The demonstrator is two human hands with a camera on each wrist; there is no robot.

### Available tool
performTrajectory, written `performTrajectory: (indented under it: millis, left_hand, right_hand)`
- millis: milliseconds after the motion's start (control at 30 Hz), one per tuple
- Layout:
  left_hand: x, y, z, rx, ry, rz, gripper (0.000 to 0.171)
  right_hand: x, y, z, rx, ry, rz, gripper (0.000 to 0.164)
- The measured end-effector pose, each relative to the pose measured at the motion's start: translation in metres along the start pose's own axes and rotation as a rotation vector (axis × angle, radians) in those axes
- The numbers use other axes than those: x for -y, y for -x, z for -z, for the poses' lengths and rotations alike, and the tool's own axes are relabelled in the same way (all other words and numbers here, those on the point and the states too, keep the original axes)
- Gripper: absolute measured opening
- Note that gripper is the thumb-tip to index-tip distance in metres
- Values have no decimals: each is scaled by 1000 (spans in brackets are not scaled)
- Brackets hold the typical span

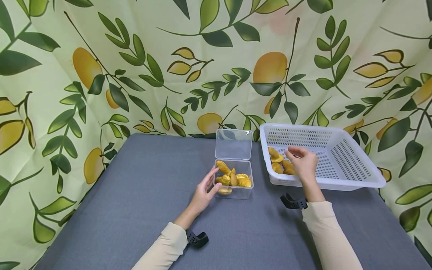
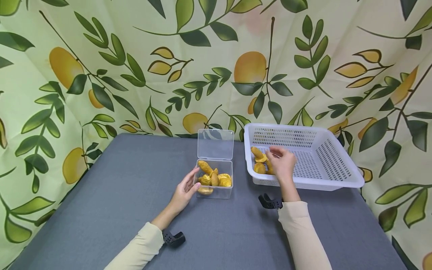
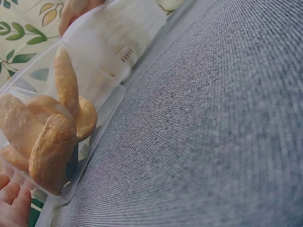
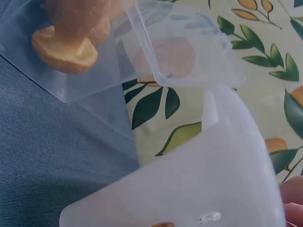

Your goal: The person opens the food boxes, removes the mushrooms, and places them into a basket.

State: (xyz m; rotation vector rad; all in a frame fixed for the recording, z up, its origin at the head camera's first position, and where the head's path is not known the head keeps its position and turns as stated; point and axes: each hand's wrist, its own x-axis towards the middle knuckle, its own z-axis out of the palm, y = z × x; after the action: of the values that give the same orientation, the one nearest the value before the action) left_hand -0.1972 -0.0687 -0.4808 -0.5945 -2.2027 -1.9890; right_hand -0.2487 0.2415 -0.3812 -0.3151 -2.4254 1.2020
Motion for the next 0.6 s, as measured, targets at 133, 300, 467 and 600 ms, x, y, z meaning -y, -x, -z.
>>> performTrajectory:
  millis: [133,300,467,600]
  left_hand:
    - [-1,0,0,5,1,5,53]
    - [-1,0,0,4,-1,6,53]
    - [-1,0,0,-1,0,12,53]
    - [-1,0,1,3,-5,21,53]
  right_hand:
    - [3,5,2,5,-13,39,25]
    - [12,13,4,56,-74,73,25]
    - [20,23,4,130,-117,124,26]
    - [23,31,4,170,-140,149,25]
